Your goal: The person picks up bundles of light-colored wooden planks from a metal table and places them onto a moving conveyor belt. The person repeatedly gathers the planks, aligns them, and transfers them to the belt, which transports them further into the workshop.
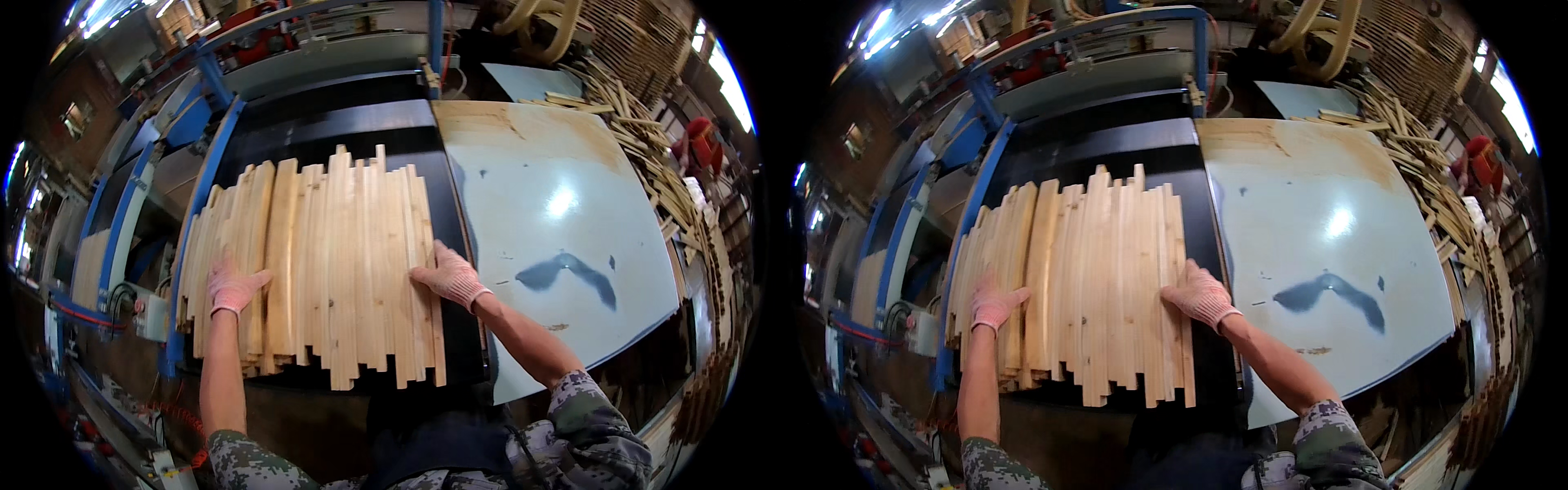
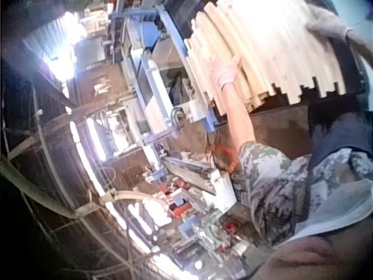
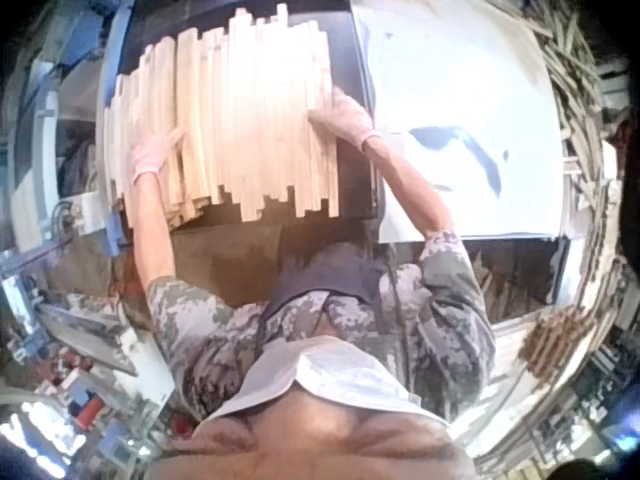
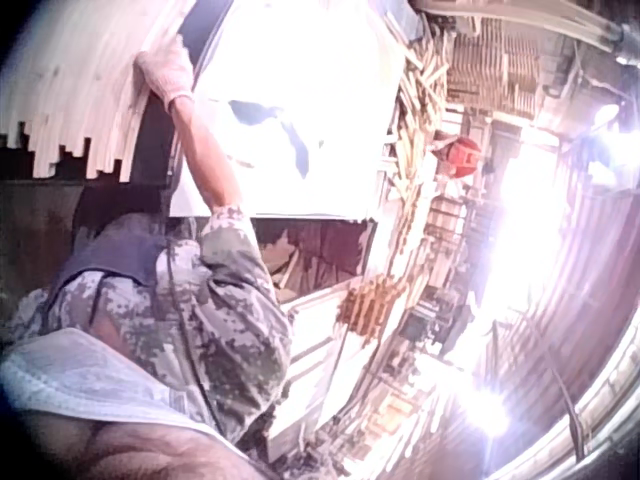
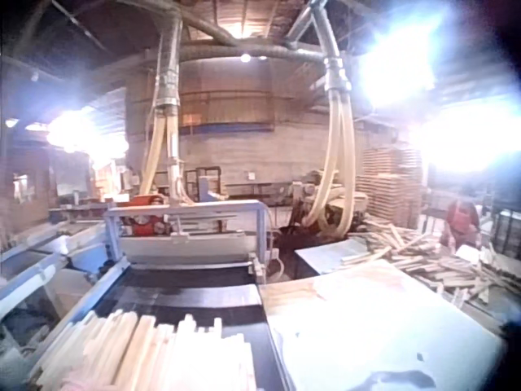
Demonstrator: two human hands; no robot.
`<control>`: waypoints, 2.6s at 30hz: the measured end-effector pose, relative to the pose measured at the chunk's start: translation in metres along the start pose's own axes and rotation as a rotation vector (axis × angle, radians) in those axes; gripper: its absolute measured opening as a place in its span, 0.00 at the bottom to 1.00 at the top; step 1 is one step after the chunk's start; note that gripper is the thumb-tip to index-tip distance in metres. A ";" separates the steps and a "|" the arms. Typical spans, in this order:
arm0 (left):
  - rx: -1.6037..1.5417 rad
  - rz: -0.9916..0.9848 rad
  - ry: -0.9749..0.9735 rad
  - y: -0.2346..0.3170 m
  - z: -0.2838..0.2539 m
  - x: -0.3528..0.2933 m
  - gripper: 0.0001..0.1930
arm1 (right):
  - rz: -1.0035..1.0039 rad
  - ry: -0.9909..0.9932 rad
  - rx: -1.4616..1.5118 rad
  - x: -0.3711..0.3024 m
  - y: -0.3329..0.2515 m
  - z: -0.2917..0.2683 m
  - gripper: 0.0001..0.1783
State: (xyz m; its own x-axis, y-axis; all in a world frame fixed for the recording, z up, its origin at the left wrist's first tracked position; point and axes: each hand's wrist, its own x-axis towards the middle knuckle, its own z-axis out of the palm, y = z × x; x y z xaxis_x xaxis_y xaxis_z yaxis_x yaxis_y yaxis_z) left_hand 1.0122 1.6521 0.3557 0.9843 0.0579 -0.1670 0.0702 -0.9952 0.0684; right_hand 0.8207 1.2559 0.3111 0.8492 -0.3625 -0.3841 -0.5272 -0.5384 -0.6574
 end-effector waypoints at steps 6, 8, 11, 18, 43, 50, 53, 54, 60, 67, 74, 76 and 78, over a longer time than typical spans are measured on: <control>-0.104 0.071 0.008 -0.029 0.003 0.014 0.64 | -0.584 0.208 -0.401 -0.006 -0.056 0.065 0.52; -0.200 0.187 0.006 -0.044 0.001 0.014 0.64 | -0.697 0.065 -0.323 0.002 -0.089 0.110 0.50; -0.389 0.174 0.095 -0.057 0.007 0.004 0.63 | -0.702 0.057 -0.477 0.025 -0.147 0.172 0.49; -0.491 0.277 0.117 -0.087 0.020 0.024 0.53 | -0.550 -0.201 0.892 0.026 -0.206 0.241 0.46; -1.031 0.631 -0.170 0.152 -0.012 -0.197 0.40 | -0.333 0.088 0.473 -0.075 -0.010 -0.007 0.36; -1.187 0.463 -0.360 0.298 0.115 -0.267 0.40 | -0.159 0.277 0.182 -0.076 0.133 -0.091 0.38; -1.044 0.428 -0.342 0.324 0.166 -0.270 0.39 | -0.080 0.162 0.075 -0.072 0.167 -0.106 0.43; -1.027 0.405 -0.325 0.323 0.178 -0.264 0.38 | -0.109 0.163 0.091 -0.069 0.171 -0.107 0.43; -0.753 0.390 -0.054 0.351 0.181 -0.197 0.40 | -0.074 0.071 0.098 -0.061 0.167 -0.109 0.46; -0.404 0.382 -0.104 0.384 0.118 -0.170 0.38 | -0.052 0.041 0.129 -0.043 0.152 -0.116 0.40; -0.119 0.717 0.005 0.320 0.124 -0.199 0.34 | -0.031 0.026 0.056 -0.019 0.116 -0.094 0.38; -0.111 0.741 -0.024 0.310 0.134 -0.202 0.34 | -0.030 0.001 0.164 -0.015 0.120 -0.095 0.39; -0.088 0.779 0.022 0.304 0.141 -0.204 0.35 | -0.067 0.101 0.024 -0.007 0.119 -0.093 0.47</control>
State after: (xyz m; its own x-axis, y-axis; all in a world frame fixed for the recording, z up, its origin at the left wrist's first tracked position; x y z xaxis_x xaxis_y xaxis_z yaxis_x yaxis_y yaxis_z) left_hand 0.8100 1.3266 0.2715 0.7579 -0.6520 -0.0191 -0.6304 -0.7397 0.2353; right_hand 0.7492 1.1236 0.2956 0.8746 -0.4012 -0.2723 -0.4671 -0.5464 -0.6952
